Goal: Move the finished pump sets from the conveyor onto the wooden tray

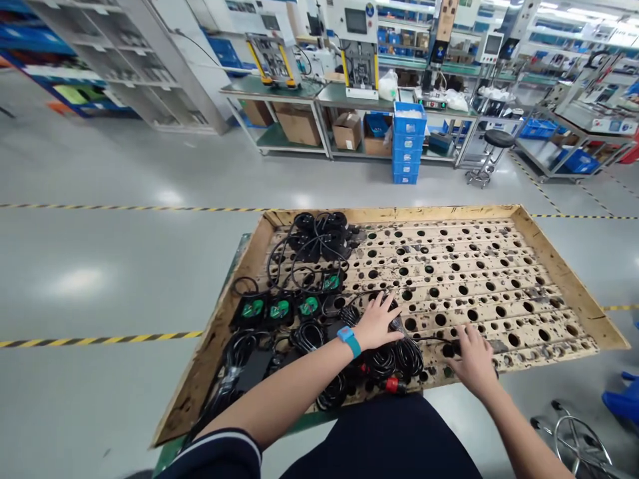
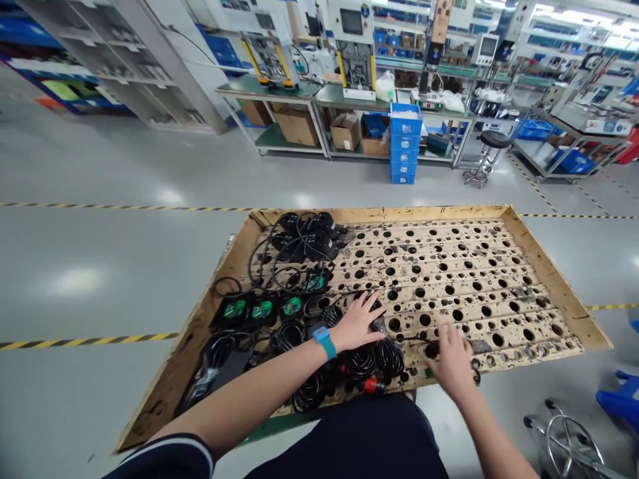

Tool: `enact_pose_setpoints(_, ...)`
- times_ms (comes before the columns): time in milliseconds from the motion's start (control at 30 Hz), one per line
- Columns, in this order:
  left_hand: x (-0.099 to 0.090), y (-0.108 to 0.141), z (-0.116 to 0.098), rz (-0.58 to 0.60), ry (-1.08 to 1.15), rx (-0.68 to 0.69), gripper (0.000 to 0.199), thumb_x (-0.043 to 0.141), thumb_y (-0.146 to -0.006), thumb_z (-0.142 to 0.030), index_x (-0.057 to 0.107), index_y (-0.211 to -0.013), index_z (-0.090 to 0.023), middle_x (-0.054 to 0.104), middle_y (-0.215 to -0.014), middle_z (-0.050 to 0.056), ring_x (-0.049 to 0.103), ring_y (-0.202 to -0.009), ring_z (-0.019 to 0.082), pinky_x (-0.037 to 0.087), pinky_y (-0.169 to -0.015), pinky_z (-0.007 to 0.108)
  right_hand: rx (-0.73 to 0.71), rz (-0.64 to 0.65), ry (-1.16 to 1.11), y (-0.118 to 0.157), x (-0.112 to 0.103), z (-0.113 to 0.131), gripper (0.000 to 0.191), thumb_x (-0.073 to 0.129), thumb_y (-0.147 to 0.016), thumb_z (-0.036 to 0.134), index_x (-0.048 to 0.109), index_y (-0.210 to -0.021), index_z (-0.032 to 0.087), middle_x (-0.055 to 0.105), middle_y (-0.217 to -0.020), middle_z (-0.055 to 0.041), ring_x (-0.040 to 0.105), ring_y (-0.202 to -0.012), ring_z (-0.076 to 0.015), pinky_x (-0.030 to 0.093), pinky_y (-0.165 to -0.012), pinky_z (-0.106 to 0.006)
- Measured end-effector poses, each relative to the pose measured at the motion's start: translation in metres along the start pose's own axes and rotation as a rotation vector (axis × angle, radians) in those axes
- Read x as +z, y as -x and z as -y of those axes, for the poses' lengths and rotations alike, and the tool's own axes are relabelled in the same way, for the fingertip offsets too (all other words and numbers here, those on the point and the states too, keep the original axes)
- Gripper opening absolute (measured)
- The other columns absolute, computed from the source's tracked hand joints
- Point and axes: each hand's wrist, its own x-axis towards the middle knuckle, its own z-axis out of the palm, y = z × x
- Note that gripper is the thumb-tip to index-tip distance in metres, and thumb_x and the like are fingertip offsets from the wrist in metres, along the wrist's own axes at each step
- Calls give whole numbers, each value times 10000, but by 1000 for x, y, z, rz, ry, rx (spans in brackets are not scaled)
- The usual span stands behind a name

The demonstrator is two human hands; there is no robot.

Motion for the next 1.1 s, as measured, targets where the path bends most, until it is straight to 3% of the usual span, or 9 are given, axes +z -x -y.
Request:
enact_pose_setpoints(100,2,-3,6,-5,27,10,693,704,-818,-627,592,-1420,-301,276,-1665,122,209,-1503,508,286,-1169,710,79,152,8,14,-2,-55,490,651,-854,197,557,-1335,197,581,-1384,-173,586,-1251,-335,475,-991,-467)
enact_pose_setpoints(200,1,-4,3,-73,13,-18,489,652,-883,-541,684,-1279,-256,411,-1553,156,328,-1431,452,378,-1127,648,28,197,-31,17,-6,-65,278,577,-922,220,597,-1199,206,683,-1170,-112,698,-983,-280,512,-770,-340)
enact_pose_setpoints(333,-5,-2,-5,-130,-31,-115,225,608,-889,-315,746,-1051,-241,544,-1314,147,472,-1231,360,497,-986,545,-34,69,-17,12,-22,-27,291,583,-938,300,604,-1215,210,695,-1097,-100,697,-908,-283,512,-717,-339)
enact_pose_setpoints(500,-11,3,-4,-60,-26,-187,279,567,-854,-213,745,-1061,-272,559,-1186,127,488,-1175,337,527,-875,480,-23,-64,33,-11,-38,52,523,561,-960,356,503,-1459,211,650,-1224,-139,682,-927,-297,534,-737,-366)
enact_pose_setpoints(600,-11,9,0,-57,-20,-193,311,551,-846,-192,745,-1072,-283,568,-1191,116,499,-1189,330,526,-889,477,-9,-55,127,-34,-32,96,542,533,-993,355,473,-1514,217,626,-1221,-159,666,-921,-301,526,-732,-371)
enact_pose_setpoints(733,-16,18,11,-67,4,-115,385,593,-846,-243,691,-1217,-279,624,-1204,101,549,-1187,307,494,-1014,481,-104,-47,245,-46,-1,139,587,472,-1046,448,422,-1563,175,502,-1413,-249,585,-1153,-368,478,-935,-432)
enact_pose_setpoints(833,-32,20,32,-130,-6,-129,533,574,-883,-295,537,-1411,-239,662,-1195,104,582,-1181,275,458,-1089,436,-136,14,281,-31,23,154,805,480,-1006,618,273,-1624,144,271,-1581,-317,534,-1219,-421,426,-995,-507)
enact_pose_setpoints(933,-54,19,67,-211,-57,-276,497,510,-911,-266,514,-1402,-187,595,-1351,154,554,-1265,290,446,-1101,430,-130,70,291,-15,33,156,938,497,-980,667,135,-1645,114,118,-1627,-337,517,-1247,-432,395,-1024,-512)
enact_pose_setpoints(1100,-84,16,136,-217,-109,-465,645,550,-881,-256,393,-1472,-51,382,-1555,297,414,-1434,412,354,-1159,546,-63,133,284,-18,27,153,959,480,-959,719,151,-1646,136,209,-1640,-259,261,-1450,-503,299,-1112,-598)
